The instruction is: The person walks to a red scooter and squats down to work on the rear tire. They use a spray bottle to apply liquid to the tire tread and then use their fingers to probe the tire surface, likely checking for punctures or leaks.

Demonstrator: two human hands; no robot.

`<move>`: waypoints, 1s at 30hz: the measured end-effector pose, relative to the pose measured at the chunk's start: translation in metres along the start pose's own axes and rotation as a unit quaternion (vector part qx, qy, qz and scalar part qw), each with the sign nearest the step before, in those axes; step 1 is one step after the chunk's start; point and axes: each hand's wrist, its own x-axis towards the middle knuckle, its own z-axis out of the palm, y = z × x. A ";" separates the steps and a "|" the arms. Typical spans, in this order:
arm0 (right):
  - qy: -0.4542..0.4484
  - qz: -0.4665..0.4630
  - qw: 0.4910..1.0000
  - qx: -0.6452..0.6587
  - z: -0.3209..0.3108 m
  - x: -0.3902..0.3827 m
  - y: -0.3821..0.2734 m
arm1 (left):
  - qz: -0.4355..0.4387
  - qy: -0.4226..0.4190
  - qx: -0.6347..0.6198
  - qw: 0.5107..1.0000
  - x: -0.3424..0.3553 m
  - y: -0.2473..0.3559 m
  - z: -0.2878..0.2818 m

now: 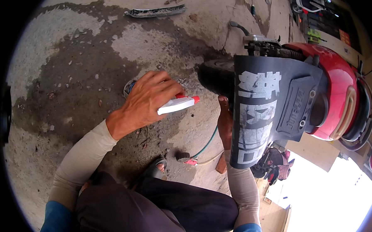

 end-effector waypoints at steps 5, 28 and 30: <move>-0.055 0.108 0.986 0.117 0.009 0.001 -0.002 | -0.003 -0.003 0.012 1.000 0.000 0.004 -0.002; 0.004 -0.019 0.996 -0.088 -0.005 -0.015 0.023 | -0.004 -0.001 0.005 1.000 -0.001 0.002 0.001; -0.012 0.066 0.996 0.051 0.001 -0.010 0.008 | -0.008 -0.003 0.009 1.000 -0.003 0.004 0.001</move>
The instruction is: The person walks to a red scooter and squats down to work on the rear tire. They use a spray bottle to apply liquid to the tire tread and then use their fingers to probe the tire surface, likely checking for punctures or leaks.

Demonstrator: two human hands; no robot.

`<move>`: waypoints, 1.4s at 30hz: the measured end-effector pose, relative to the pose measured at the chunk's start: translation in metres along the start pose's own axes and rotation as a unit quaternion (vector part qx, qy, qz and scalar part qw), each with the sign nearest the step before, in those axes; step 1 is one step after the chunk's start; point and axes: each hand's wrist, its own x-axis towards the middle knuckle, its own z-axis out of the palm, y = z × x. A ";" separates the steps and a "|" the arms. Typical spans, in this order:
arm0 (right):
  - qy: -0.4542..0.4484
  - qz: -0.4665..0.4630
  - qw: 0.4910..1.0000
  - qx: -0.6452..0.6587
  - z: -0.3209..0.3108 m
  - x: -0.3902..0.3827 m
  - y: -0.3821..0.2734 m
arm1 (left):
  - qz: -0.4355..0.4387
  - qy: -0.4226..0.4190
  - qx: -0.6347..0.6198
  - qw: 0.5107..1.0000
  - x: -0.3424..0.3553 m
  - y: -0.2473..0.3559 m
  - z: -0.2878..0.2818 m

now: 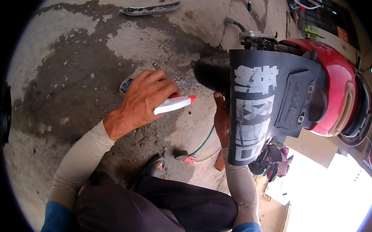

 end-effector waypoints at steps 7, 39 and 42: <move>-0.060 0.092 0.985 0.133 0.013 0.005 -0.017 | -0.001 0.009 -0.004 1.000 0.001 -0.002 -0.005; -0.045 0.054 0.996 0.048 0.020 0.014 -0.010 | 0.010 0.004 0.007 1.000 0.005 -0.002 -0.004; -0.056 0.069 0.994 0.070 0.021 0.010 -0.014 | 0.021 -0.003 0.008 1.000 0.005 -0.003 -0.005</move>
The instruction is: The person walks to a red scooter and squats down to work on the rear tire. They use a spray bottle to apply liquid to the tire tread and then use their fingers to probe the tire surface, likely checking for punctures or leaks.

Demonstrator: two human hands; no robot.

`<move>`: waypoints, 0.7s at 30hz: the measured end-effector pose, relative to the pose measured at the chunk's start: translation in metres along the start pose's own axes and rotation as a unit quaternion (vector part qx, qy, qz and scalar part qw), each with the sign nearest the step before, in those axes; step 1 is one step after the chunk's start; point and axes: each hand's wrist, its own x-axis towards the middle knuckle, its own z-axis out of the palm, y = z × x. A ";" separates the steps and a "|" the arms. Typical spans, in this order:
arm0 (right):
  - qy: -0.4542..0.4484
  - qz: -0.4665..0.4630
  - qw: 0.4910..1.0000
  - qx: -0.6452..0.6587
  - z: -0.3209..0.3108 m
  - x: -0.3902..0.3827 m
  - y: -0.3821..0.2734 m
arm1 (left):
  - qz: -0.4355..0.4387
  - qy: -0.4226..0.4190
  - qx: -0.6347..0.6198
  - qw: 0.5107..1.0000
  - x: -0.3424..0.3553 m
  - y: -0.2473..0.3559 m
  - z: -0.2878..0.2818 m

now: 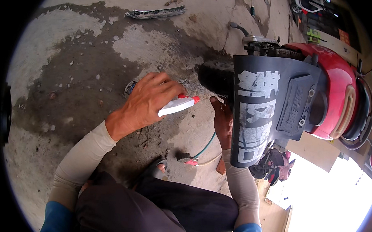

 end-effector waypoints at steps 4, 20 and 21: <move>0.014 -0.027 1.000 0.003 -0.010 -0.004 -0.002 | -0.013 -0.003 -0.017 1.000 -0.004 0.000 0.000; 0.127 0.243 0.855 0.440 -0.024 -0.001 0.016 | -0.022 -0.015 -0.018 0.999 -0.005 0.000 -0.001; 0.115 0.091 0.966 0.214 -0.027 -0.008 0.047 | -0.020 -0.014 -0.019 1.000 -0.003 0.001 -0.001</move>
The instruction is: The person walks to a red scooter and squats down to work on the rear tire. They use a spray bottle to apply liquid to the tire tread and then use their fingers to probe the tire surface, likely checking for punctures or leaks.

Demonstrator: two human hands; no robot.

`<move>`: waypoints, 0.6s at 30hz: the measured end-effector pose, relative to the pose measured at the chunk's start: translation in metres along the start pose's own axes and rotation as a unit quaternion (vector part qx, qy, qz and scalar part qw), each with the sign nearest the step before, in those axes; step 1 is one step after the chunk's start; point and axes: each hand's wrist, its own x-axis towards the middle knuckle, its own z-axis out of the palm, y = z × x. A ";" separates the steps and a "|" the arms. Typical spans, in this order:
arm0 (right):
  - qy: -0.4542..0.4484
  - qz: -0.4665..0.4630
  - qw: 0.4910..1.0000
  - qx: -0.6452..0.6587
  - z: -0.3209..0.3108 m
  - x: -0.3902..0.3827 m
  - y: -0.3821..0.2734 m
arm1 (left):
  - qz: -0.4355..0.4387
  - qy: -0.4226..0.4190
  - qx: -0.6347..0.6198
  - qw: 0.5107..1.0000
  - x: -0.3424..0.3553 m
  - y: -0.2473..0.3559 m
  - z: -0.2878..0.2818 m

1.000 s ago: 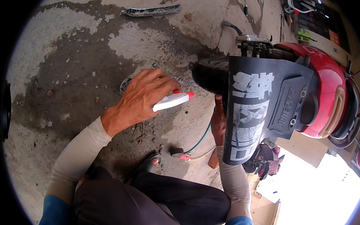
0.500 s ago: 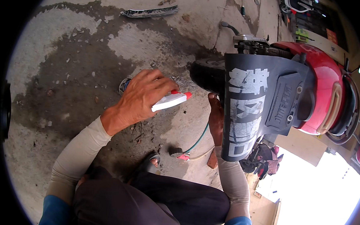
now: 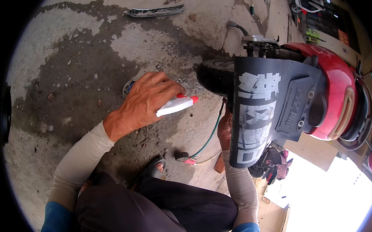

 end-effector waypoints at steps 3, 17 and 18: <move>-0.054 -0.204 0.948 -0.240 0.003 -0.003 0.001 | 0.002 0.009 0.000 1.000 0.000 -0.001 0.001; -0.069 -0.177 0.960 -0.204 0.006 -0.005 0.001 | 0.019 0.001 0.017 1.000 -0.001 -0.001 0.002; -0.062 -0.194 0.954 -0.222 0.005 -0.005 0.002 | 0.020 0.002 0.017 1.000 -0.001 -0.001 0.002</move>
